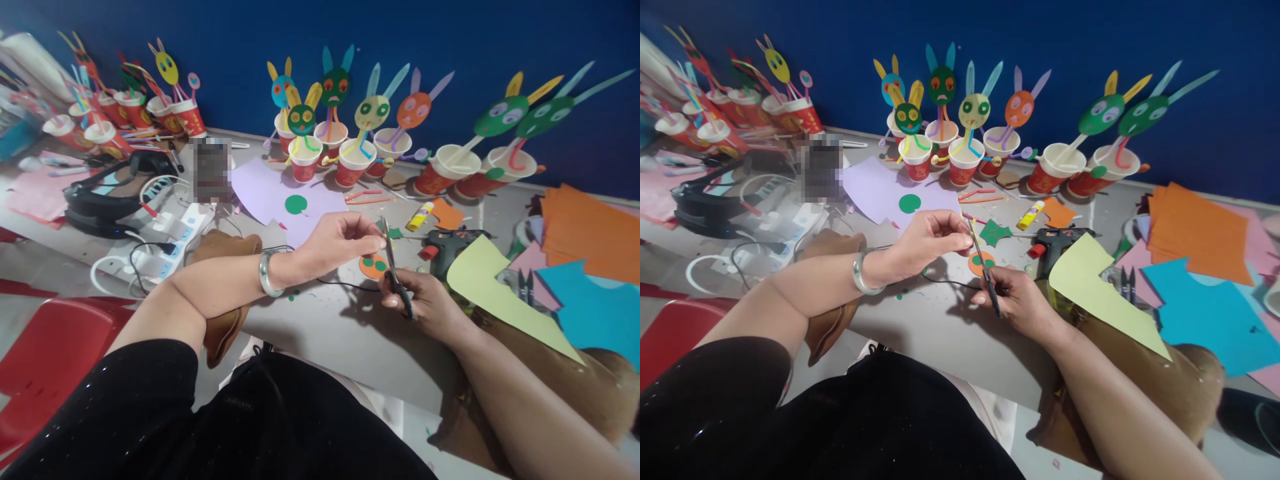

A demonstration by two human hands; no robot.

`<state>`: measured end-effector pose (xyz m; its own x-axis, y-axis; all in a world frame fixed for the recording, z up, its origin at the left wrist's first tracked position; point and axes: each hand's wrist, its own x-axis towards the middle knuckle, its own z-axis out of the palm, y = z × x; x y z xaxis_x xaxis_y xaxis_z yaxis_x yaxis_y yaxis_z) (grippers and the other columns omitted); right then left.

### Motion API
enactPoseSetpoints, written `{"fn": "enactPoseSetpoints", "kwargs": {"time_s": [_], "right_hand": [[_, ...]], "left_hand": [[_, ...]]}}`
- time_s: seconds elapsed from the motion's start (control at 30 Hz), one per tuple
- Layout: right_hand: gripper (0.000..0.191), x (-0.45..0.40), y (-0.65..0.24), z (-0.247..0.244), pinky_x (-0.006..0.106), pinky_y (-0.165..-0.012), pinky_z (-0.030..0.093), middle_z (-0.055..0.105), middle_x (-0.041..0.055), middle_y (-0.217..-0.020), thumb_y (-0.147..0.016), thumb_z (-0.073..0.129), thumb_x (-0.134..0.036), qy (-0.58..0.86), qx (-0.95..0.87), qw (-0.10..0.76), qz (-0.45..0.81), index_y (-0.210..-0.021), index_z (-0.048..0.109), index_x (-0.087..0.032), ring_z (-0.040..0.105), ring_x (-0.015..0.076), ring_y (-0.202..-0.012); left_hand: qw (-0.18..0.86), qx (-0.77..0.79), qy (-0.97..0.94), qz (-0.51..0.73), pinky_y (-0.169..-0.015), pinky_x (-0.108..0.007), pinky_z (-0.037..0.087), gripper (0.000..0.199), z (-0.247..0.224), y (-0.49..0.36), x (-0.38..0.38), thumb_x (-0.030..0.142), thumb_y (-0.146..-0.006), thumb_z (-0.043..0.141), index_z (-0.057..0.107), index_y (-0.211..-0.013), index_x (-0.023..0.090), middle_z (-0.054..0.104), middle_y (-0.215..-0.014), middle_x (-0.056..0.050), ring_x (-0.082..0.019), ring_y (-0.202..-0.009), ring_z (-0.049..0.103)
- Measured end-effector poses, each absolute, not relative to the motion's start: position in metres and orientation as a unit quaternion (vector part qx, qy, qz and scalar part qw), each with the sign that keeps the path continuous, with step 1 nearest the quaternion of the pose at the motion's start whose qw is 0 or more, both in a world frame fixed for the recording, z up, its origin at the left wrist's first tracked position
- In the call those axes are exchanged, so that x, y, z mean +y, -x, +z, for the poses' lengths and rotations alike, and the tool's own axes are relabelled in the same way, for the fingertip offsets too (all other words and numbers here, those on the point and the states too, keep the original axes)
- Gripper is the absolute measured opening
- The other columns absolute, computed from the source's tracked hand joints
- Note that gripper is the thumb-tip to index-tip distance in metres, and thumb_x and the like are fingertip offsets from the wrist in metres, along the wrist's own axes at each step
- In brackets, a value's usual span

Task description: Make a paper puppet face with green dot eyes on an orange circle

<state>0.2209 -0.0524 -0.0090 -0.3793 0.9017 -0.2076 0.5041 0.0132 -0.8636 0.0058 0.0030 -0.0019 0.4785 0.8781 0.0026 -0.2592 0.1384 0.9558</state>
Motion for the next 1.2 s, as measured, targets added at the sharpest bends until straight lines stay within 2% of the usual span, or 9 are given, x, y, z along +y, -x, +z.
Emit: {"fn": "enactPoseSetpoints", "kwargs": {"time_s": [0.23,0.5,0.93,1.2], "right_hand": [[0.076,-0.0519,-0.2208,-0.0124,0.03,-0.059,0.031,0.042,-0.0023,-0.059,-0.071,0.074,-0.092,0.515,-0.677,0.204,0.485,-0.061,0.043,-0.023,0.038,0.0139,-0.06],[0.075,-0.0531,-0.2228,-0.0136,0.032,-0.062,0.034,0.049,-0.0001,-0.062,-0.071,0.071,-0.094,0.529,-0.68,0.198,0.467,-0.064,0.052,-0.022,0.043,0.0161,-0.064],[0.074,-0.0539,-0.2246,-0.0138,0.032,-0.064,0.036,0.054,0.0016,-0.065,-0.073,0.071,-0.093,0.533,-0.682,0.193,0.462,-0.065,0.054,-0.021,0.046,0.0169,-0.067],[0.074,-0.0533,-0.2217,-0.0126,0.031,-0.061,0.033,0.048,-0.0009,-0.061,-0.073,0.073,-0.092,0.528,-0.678,0.194,0.473,-0.063,0.048,-0.022,0.041,0.0148,-0.063]], "left_hand": [[0.683,0.32,-0.509,0.414,-0.07,-0.024,0.053,0.041,-0.0029,-0.0069,0.0031,0.045,-0.072,0.095,0.067,-0.08,0.016,0.07,-0.074,0.001,-0.008,-0.07,0.065],[0.691,0.305,-0.507,0.415,-0.069,-0.025,0.054,0.04,-0.0035,-0.0077,0.0036,0.045,-0.074,0.094,0.067,-0.08,0.016,0.07,-0.072,0.001,-0.008,-0.069,0.064],[0.683,0.318,-0.504,0.423,-0.071,-0.024,0.052,0.043,-0.0048,-0.0073,0.0047,0.046,-0.069,0.097,0.07,-0.08,0.015,0.07,-0.076,0.001,-0.007,-0.071,0.063],[0.679,0.323,-0.51,0.419,-0.071,-0.024,0.051,0.039,-0.0048,-0.0069,0.0048,0.043,-0.07,0.096,0.07,-0.08,0.015,0.071,-0.077,0.001,-0.007,-0.072,0.062]]}}
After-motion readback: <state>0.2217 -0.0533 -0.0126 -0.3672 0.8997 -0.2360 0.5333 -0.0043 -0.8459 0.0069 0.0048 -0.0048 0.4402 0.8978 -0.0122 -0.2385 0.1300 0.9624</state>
